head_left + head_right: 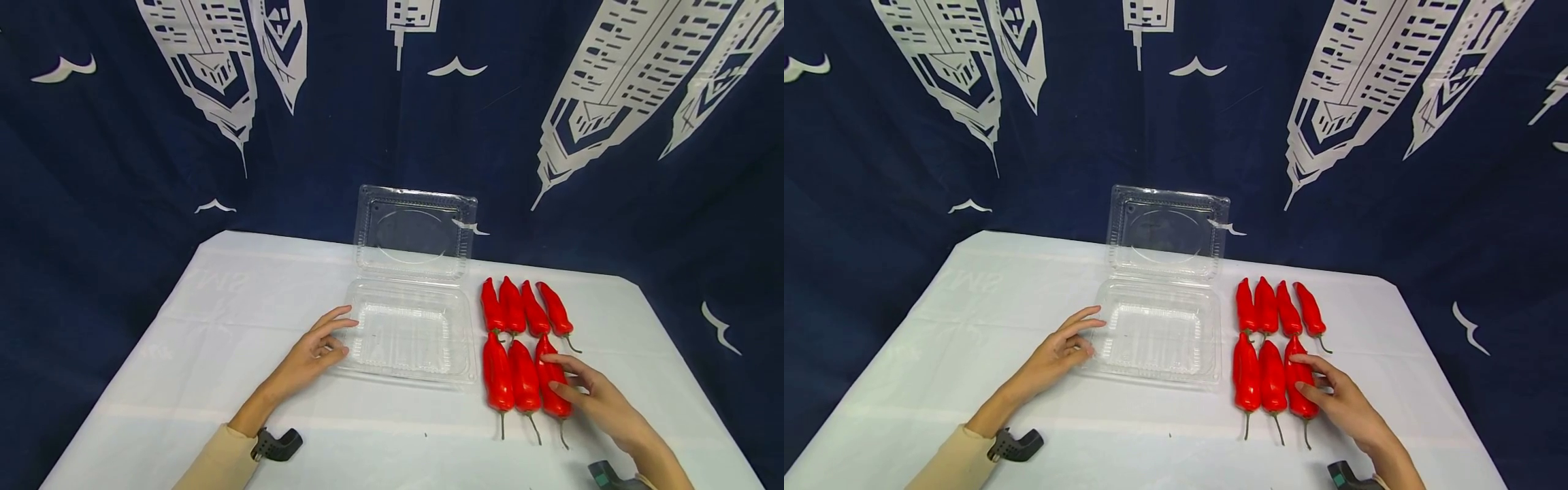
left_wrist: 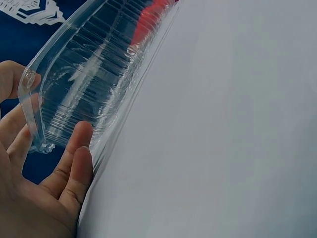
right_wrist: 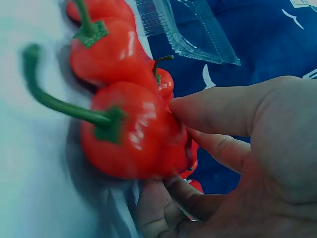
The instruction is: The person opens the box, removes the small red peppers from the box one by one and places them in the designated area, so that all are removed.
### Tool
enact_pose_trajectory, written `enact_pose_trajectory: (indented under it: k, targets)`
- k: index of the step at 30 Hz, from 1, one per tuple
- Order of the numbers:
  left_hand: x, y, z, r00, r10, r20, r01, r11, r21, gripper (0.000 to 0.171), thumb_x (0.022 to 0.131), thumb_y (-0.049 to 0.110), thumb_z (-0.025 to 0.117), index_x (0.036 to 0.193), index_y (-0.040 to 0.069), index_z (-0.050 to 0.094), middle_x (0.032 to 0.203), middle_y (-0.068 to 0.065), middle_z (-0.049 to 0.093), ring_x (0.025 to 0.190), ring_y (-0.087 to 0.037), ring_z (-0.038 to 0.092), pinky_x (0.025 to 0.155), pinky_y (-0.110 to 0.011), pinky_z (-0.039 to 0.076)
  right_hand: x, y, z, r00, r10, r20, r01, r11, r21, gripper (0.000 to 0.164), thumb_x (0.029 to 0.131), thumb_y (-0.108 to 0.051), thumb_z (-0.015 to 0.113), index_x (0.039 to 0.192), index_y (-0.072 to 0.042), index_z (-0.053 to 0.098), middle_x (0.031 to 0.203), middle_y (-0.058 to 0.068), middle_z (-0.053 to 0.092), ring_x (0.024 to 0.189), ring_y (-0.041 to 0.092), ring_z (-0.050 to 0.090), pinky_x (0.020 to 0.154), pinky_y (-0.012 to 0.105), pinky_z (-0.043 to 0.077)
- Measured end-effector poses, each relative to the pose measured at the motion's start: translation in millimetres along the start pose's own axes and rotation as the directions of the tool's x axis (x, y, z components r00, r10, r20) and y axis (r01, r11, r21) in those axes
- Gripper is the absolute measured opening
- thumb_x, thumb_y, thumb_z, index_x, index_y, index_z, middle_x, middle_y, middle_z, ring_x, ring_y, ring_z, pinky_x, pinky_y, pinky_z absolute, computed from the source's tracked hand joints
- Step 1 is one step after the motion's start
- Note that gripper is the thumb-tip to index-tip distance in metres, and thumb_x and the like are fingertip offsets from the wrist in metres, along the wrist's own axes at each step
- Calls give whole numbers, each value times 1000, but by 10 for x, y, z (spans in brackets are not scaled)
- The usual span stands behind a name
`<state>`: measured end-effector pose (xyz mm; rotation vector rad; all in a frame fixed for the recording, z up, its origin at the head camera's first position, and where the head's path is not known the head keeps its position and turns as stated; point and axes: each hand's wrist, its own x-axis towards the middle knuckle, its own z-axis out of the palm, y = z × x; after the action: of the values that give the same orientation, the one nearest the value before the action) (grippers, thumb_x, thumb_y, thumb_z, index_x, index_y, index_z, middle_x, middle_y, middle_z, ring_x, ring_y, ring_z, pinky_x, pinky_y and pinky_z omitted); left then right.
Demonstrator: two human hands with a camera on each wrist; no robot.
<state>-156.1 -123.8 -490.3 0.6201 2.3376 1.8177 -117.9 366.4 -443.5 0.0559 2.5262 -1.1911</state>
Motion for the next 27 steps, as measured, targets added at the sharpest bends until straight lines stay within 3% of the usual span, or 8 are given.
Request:
enact_pose_trajectory:
  k: [9, 19, 27]
  targets:
    - [-17, -2, -4, 1000, 12, -3, -12, 1000, -5, 49, 97, 10, 65, 144, 12, 53, 163, 1, 28, 93, -14, 62, 78, -22, 52, -15, 28, 13, 1000, -6, -3, 6, 1000, -13, 64, 93, -13, 68, 150, -2, 39, 145, 31, 40, 107, 27, 56, 78, 32, 59]
    - [-41, 26, -26, 1000, 25, -11, -25, 1000, 15, 49, 98, 12, 64, 145, 13, 52, 163, 2, 25, 95, -14, 63, 77, -24, 54, -35, 69, -27, 1000, 1, -20, -3, 998, -65, 65, 96, -28, 66, 149, -2, 40, 147, 31, 41, 115, 34, 56, 86, 50, 58]
    - [-35, 78, -91, 997, -26, -78, 28, 999, 17, 58, 98, 12, 64, 152, 18, 43, 163, 0, 23, 99, -18, 64, 79, -24, 54, -68, 72, -121, 998, 7, -60, -14, 993, -116, 68, 99, -37, 60, 152, -2, 36, 151, 30, 38, 119, 39, 55, 90, 56, 56]
